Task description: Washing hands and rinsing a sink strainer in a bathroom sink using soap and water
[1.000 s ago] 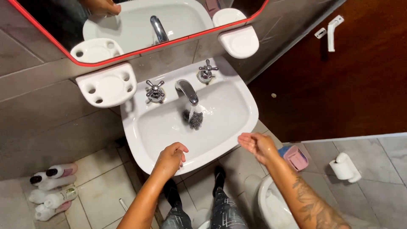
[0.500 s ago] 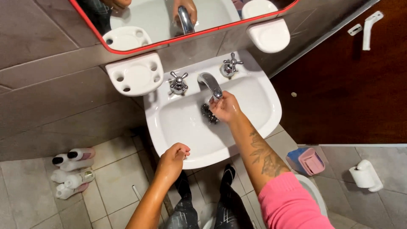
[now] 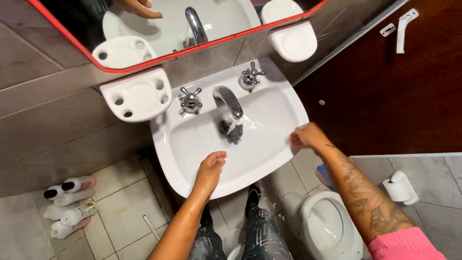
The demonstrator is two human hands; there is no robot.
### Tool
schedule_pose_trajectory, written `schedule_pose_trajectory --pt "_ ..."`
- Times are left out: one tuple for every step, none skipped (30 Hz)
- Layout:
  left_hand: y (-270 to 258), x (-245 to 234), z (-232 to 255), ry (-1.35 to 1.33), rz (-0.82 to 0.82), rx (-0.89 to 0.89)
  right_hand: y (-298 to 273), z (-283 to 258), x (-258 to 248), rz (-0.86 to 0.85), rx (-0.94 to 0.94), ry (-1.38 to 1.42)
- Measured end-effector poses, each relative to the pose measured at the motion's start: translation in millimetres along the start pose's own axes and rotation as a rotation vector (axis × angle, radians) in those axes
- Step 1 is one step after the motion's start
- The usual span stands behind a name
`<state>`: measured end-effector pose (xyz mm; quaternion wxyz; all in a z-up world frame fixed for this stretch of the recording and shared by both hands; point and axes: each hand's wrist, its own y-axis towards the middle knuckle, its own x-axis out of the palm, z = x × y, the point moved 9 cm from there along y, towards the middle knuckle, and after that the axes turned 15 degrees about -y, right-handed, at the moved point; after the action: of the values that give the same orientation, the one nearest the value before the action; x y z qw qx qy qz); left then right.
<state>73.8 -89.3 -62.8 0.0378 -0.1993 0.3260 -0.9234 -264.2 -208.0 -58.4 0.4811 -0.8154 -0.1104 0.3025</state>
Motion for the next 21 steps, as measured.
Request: schedule_pose_trajectory --pt "4 -4 -1 0.013 0.008 0.024 19 -3 -53 0.334 -0.088 -0.358" --pt "9 -8 -1 0.027 0.016 0.05 29 -16 -95 0.664 -0.187 -0.718" --pt "7 -10 0 0.029 0.015 0.05 42 -23 -87 0.664 -0.186 -0.716" --pt "5 -13 3 0.023 0.021 0.066 53 -42 -77 0.67 -0.33 -0.63" --pt "3 -17 7 0.017 0.027 0.083 63 -61 -66 0.674 -0.472 -0.541" --pt "-4 -20 16 0.019 0.032 0.084 51 -81 -31 0.67 -0.476 -0.539" --pt "-12 -23 23 0.004 0.044 0.074 51 -93 19 0.372 -0.475 -0.263" --pt "-20 -27 30 -0.013 0.057 0.063 45 -110 74 0.07 -0.463 0.008" --pt "-28 -31 36 -0.011 0.065 0.064 32 -123 96 0.063 -0.465 0.008" --pt "-37 -35 43 -0.041 0.065 0.066 23 -128 126 -0.052 -0.365 0.215" --pt "-46 -40 50 -0.071 0.065 0.068 11 -135 158 -0.166 -0.259 0.418" --pt "-53 -51 52 -0.07 0.076 0.069 32 -128 165 -0.177 -0.259 0.415" --pt "-59 -63 55 -0.106 0.096 0.081 53 -119 175 -0.249 -0.182 0.786" --pt "-64 -73 58 -0.145 0.112 0.097 74 -113 183 -0.314 -0.096 1.152" --pt "-65 -83 56 -0.148 0.118 0.101 69 -110 189 -0.32 -0.097 1.146" --pt "-66 -98 50 -0.196 0.201 0.077 61 -111 193 -0.371 -0.136 1.295" --pt "-69 -113 43 -0.245 0.284 0.052 53 -112 196 -0.421 -0.175 1.445" --pt "-75 -114 49 -0.249 0.288 0.058 24 -120 207 -0.427 -0.178 1.44" --pt "-82 -115 50 -0.293 0.296 0.012 -3 -124 208 -0.321 -0.217 1.519" --pt "-87 -114 50 -0.337 0.3 -0.034 -30 -127 208 -0.21 -0.259 1.597" --pt "-87 -115 51 -0.341 0.301 -0.028 -58 -135 216 -0.214 -0.264 1.593"
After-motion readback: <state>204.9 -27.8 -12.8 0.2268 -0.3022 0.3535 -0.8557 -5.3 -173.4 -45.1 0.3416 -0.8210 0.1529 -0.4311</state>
